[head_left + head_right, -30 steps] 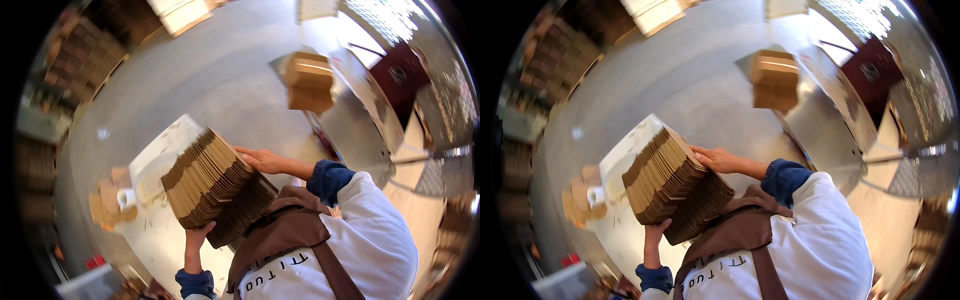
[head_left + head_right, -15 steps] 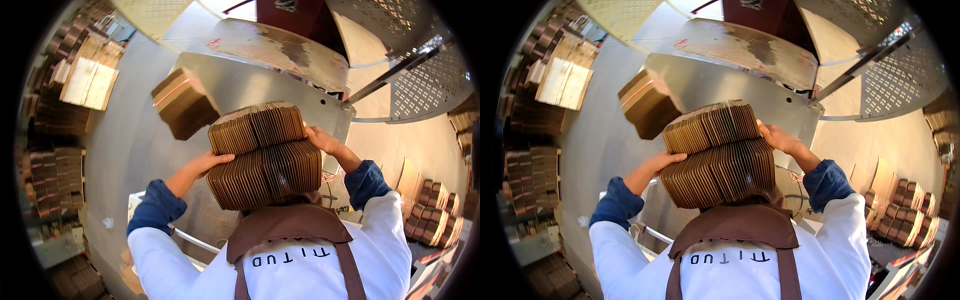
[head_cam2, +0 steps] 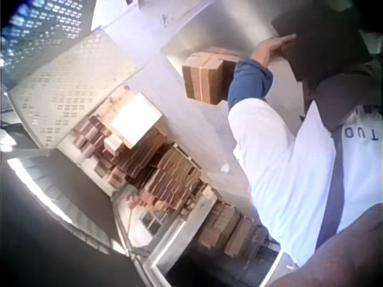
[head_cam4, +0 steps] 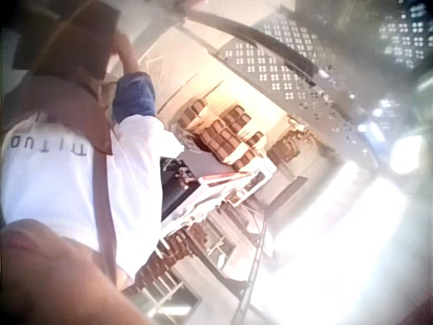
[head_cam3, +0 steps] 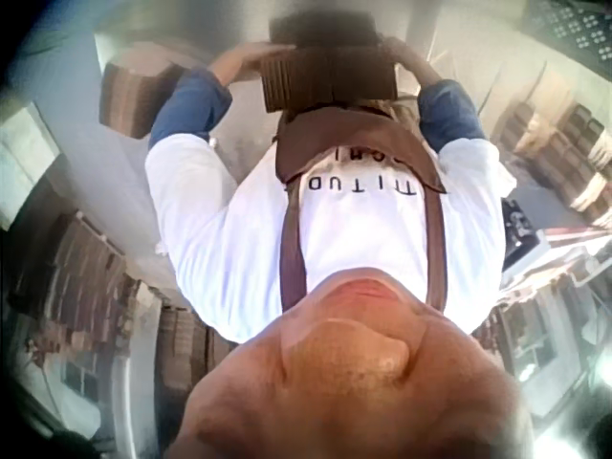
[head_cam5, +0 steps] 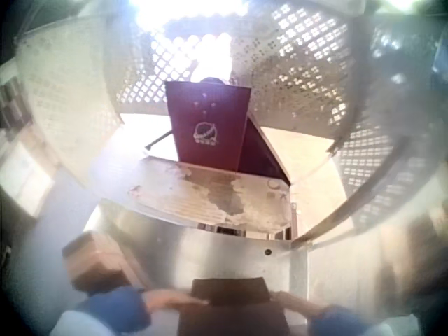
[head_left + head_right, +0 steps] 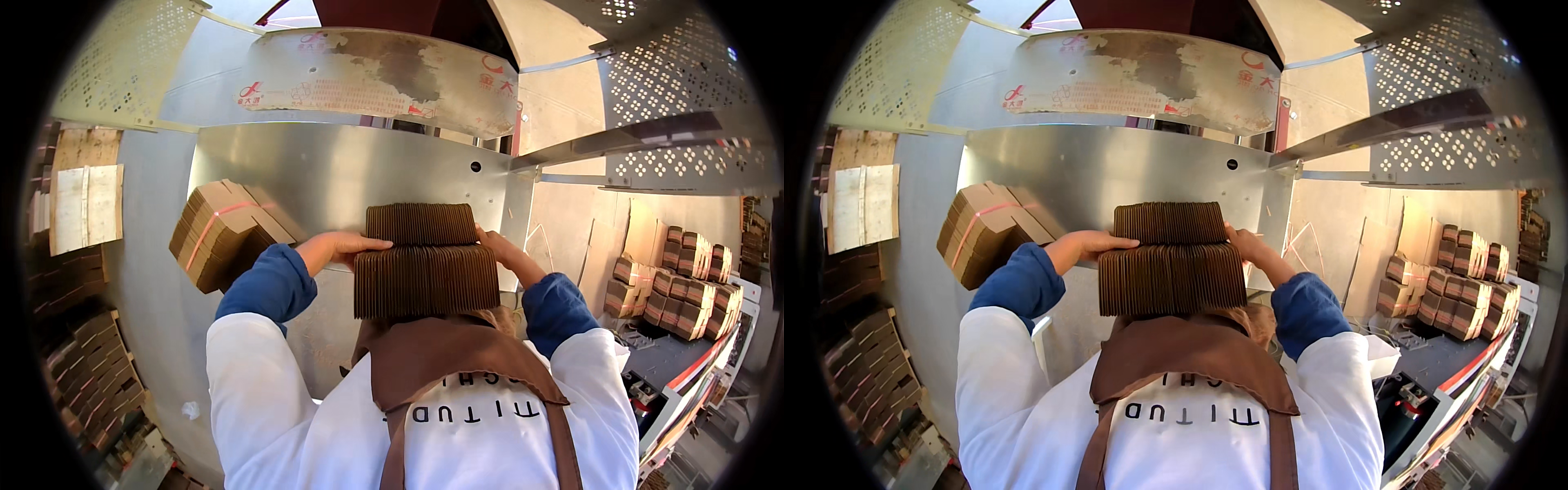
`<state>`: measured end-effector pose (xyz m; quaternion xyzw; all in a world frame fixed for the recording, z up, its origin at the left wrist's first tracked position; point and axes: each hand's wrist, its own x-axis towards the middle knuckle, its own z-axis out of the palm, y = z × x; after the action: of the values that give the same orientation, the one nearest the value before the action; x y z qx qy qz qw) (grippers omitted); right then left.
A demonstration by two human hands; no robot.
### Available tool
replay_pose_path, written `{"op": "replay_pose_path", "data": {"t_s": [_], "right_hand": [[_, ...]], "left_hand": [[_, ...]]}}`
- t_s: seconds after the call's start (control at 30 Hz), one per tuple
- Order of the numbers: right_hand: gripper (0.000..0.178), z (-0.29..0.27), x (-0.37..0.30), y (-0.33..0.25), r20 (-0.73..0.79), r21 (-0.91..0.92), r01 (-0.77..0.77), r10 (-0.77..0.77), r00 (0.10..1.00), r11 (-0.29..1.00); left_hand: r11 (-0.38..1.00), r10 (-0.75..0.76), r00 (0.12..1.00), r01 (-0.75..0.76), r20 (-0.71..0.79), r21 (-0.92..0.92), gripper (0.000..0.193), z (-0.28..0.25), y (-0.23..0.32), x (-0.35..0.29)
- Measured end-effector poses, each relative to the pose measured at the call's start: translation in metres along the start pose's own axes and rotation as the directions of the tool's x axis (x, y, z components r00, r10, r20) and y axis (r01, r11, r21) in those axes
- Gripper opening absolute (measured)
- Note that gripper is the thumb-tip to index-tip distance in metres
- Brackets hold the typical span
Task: The person stacks flat cardboard pieces, places them into a strapping machine, and secures them with pink plastic straps. The person then removes the bundled cardboard and stacks it with other finished bundles.
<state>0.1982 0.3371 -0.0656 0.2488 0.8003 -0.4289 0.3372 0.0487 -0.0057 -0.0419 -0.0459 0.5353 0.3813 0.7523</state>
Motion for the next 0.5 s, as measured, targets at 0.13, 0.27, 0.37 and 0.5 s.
{"op": "replay_pose_path", "data": {"t_s": [0.13, 0.27, 0.37, 0.5], "right_hand": [[0.077, 0.001, -0.005, -0.01, -0.08, -0.111, 0.063, -0.073, 0.994, 0.992], [0.067, -0.031, -0.02, -0.032, -0.253, -0.121, 0.138, -0.165, 0.953, 0.983], [0.055, -0.07, -0.032, -0.049, -0.379, -0.14, 0.226, -0.263, 0.887, 0.964], [0.052, -0.099, -0.03, -0.043, -0.536, -0.035, 0.328, -0.295, 0.791, 0.944]], "left_hand": [[0.992, 0.111, 0.992, -0.114, -0.065, -0.047, 0.059, -0.001, -0.012, 0.01], [0.927, 0.373, 0.909, -0.36, -0.185, 0.099, 0.064, 0.018, 0.048, -0.029], [0.82, 0.562, 0.774, -0.476, -0.292, 0.319, 0.076, 0.024, 0.076, -0.028], [0.687, 0.712, 0.603, -0.493, -0.36, 0.534, 0.111, 0.054, 0.12, -0.009]]}}
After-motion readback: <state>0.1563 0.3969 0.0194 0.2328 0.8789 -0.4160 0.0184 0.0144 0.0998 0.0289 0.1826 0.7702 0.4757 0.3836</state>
